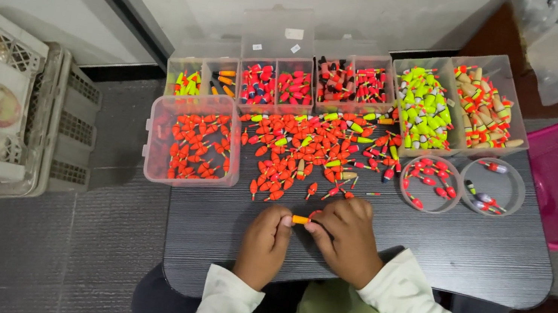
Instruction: The person sits on the floor and assembles small, colorful fishing floats by hand. They pick up individual float components from a pile on a low table and fit them together, then place the completed items into a nearby container.
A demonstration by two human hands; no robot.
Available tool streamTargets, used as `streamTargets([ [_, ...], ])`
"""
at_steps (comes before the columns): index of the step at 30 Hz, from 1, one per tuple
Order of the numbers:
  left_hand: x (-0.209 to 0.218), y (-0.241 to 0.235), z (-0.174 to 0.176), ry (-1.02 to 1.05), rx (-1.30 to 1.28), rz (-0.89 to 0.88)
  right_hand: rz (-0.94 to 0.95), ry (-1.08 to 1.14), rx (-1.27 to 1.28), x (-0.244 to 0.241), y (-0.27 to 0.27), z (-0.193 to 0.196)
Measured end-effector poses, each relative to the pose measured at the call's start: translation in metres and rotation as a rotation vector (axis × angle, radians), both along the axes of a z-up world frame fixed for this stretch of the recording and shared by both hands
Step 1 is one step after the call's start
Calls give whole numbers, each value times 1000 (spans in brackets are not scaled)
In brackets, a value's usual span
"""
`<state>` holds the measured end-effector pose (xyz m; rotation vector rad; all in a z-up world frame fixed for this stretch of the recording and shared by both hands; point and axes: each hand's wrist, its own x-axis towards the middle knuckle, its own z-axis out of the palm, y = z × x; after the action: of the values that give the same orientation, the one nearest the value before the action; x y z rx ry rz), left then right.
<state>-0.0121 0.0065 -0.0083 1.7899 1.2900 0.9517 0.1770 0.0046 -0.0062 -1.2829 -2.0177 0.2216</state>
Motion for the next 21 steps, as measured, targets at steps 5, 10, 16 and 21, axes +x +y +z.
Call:
streamTargets([
  [5,0,-1,-5,-13,1,43,-21,36,-41,-1,-1,5],
  [10,0,1,-3,-5,-8,16,10,21,18,1,0,2],
  [16,0,0,4,-23,-66,40,-12,62,-27,-1,-1,7],
  [21,1,1,0,33,37,-21,-13,29,-20,0,1,-5],
])
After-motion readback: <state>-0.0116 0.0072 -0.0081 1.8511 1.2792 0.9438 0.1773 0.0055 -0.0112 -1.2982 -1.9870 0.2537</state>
